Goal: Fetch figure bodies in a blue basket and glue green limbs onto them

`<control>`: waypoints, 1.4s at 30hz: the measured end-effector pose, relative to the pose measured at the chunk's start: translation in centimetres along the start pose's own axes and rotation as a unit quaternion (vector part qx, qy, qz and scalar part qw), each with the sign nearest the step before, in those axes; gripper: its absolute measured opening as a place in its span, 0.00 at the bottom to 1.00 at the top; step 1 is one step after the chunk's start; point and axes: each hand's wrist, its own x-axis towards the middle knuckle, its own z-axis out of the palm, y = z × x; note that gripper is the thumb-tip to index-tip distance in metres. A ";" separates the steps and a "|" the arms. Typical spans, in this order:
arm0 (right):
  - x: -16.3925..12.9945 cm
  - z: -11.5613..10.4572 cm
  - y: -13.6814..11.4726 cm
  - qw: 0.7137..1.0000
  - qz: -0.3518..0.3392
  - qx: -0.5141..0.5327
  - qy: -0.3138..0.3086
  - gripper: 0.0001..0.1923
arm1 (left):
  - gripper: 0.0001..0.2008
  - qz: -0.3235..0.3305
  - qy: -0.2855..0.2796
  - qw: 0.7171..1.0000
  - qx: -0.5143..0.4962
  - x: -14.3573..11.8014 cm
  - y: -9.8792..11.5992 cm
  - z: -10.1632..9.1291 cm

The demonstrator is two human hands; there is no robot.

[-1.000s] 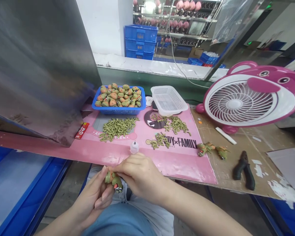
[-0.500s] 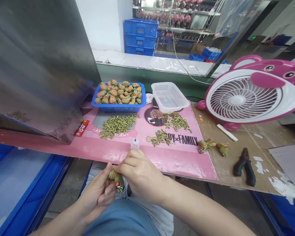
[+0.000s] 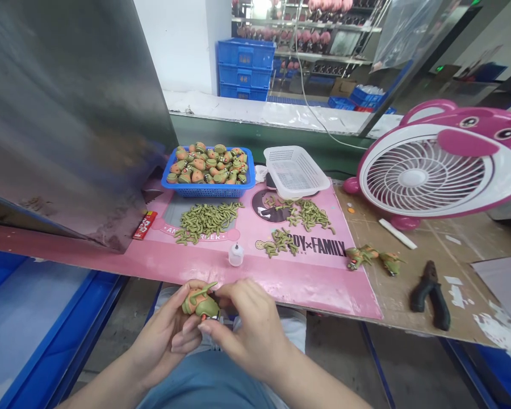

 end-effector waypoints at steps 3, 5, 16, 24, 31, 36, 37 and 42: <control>-0.7 1.0 -0.2 0.998 0.045 0.043 -0.016 0.16 | 0.21 0.029 -0.019 0.999 0.039 0.1 -0.6 -0.8; -0.9 1.3 -0.4 0.998 0.052 0.044 0.000 0.16 | 0.22 0.085 -0.043 0.991 0.097 0.2 -1.1 -1.4; -1.5 1.4 -0.2 0.999 -0.023 0.036 0.012 0.11 | 0.11 0.263 -0.172 0.890 0.330 -0.8 -0.7 -2.6; -1.4 1.1 0.0 0.997 -0.034 0.074 0.003 0.08 | 0.12 0.320 -0.171 0.820 0.442 -0.8 -0.7 -3.0; -1.6 0.4 -0.5 0.996 -0.058 0.018 0.058 0.11 | 0.11 0.297 -0.161 0.803 0.490 -1.1 -0.5 -2.6; -2.0 0.4 -0.6 0.993 -0.094 -0.016 0.067 0.12 | 0.12 0.275 -0.150 0.791 0.526 -1.4 -0.2 -2.2; -2.1 0.5 -0.6 0.992 -0.101 -0.025 0.068 0.13 | 0.12 0.271 -0.150 0.791 0.528 -1.4 -0.2 -2.1; -2.5 0.5 -0.7 0.991 -0.105 -0.039 0.066 0.15 | 0.10 0.255 -0.143 0.799 0.525 -1.5 -0.3 -1.7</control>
